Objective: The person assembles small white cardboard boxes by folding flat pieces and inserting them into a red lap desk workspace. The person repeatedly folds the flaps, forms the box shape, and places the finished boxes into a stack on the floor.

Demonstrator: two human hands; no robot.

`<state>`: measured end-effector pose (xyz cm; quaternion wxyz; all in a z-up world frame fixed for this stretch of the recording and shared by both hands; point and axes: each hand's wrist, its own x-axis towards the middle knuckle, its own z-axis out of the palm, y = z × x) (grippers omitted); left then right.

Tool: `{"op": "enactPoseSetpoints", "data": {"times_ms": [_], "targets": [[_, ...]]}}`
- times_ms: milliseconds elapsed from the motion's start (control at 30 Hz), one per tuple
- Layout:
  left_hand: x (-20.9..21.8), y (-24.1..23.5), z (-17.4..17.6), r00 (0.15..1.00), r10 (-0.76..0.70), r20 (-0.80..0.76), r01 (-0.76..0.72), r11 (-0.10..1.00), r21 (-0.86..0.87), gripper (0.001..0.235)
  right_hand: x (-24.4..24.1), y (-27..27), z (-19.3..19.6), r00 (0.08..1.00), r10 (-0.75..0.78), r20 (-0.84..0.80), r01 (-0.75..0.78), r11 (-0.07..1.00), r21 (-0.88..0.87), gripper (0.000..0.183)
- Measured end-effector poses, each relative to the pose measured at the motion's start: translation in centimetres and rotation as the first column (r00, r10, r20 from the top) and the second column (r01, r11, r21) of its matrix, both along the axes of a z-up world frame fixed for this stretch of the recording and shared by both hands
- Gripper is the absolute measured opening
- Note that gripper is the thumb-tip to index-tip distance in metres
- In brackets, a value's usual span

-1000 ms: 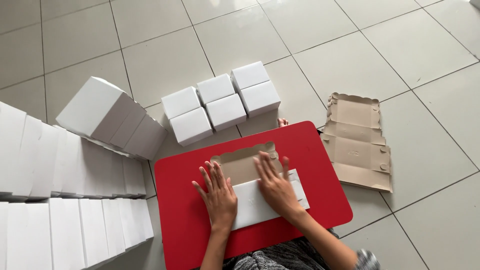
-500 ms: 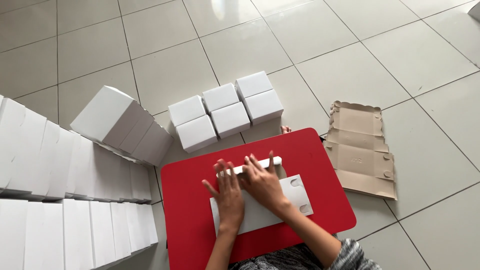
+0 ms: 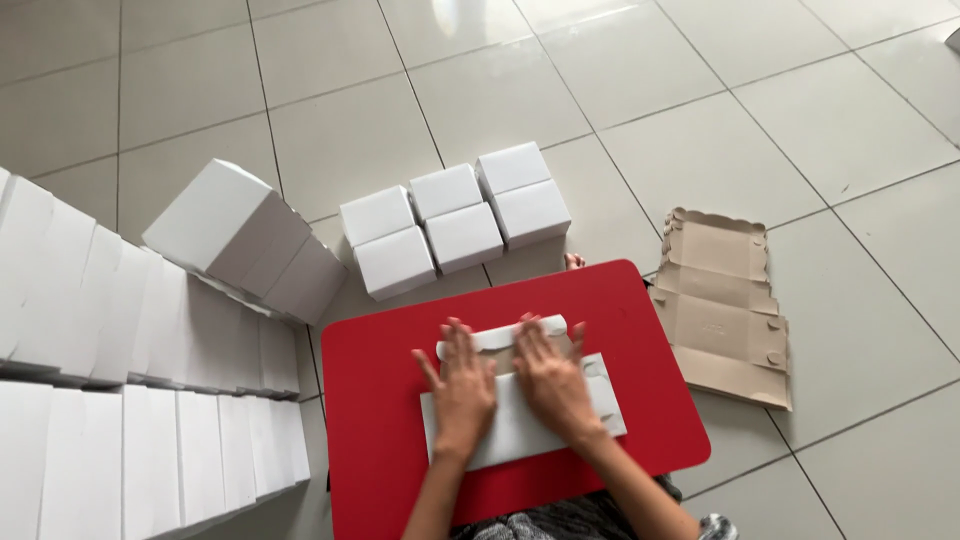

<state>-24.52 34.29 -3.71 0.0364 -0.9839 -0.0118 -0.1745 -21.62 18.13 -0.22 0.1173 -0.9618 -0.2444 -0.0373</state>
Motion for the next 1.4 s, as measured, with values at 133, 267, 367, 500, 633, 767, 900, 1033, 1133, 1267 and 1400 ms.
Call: {"op": "enactPoseSetpoints", "data": {"times_ms": [133, 267, 367, 500, 633, 767, 900, 1033, 1133, 1267, 1400], "targets": [[-0.2, -0.5, 0.1, 0.994, -0.109, 0.024, 0.107, 0.992, 0.070, 0.065, -0.7, 1.0, -1.1, 0.987, 0.114, 0.117, -0.126, 0.987, 0.104, 0.053], [-1.1, 1.7, -0.6, 1.000, 0.003, -0.016, -0.002, 0.998, 0.069, 0.065, 0.0, -2.6, -1.2, 0.997, 0.066, 0.042, -0.067, 0.998, 0.015, 0.053], [-1.3, 2.2, -1.0, 0.996, 0.016, -0.086, -0.028, 0.989, -0.146, 0.066, 0.3, -3.8, -1.6, 0.989, -0.093, 0.115, 0.086, 0.995, 0.059, 0.055], [-0.1, -0.5, -0.2, 0.999, 0.001, -0.040, -0.004, 0.998, -0.060, 0.067, -0.1, -0.8, -0.7, 0.998, -0.018, 0.065, 0.018, 1.000, 0.007, 0.054], [0.0, -1.3, 0.3, 0.998, -0.045, -0.036, 0.043, 0.997, -0.060, 0.070, 0.0, -0.1, -0.7, 0.997, 0.055, 0.055, -0.058, 0.996, 0.064, 0.051], [-0.7, 1.3, -0.6, 0.999, 0.014, -0.031, -0.015, 1.000, -0.018, 0.065, 1.3, -3.8, -2.2, 0.995, 0.003, 0.101, -0.001, 1.000, -0.020, 0.059], [-0.6, 0.7, -0.9, 0.995, 0.085, -0.058, -0.089, 0.994, -0.069, 0.066, 0.9, -3.4, -2.1, 0.993, -0.072, 0.098, 0.077, 0.996, -0.047, 0.058], [0.2, -1.6, 1.0, 0.999, -0.029, -0.034, 0.026, 0.997, -0.070, 0.069, -0.4, 0.5, -1.3, 0.992, 0.067, 0.104, -0.074, 0.995, 0.064, 0.053], [0.2, -0.8, 0.6, 0.995, -0.077, -0.059, 0.069, 0.990, -0.123, 0.071, -0.4, 0.0, 0.5, 0.996, 0.092, 0.008, -0.092, 0.991, 0.100, 0.053], [-0.2, 1.5, 0.0, 0.989, -0.060, -0.135, 0.030, 0.977, -0.210, 0.066, 1.0, -3.7, -2.1, 0.992, 0.034, 0.123, -0.041, 0.997, 0.059, 0.054], [-0.4, 0.4, 0.1, 0.998, 0.052, -0.036, -0.053, 0.998, -0.024, 0.065, 0.6, -3.3, -2.0, 0.995, -0.044, 0.089, 0.040, 0.998, 0.049, 0.053]]}}
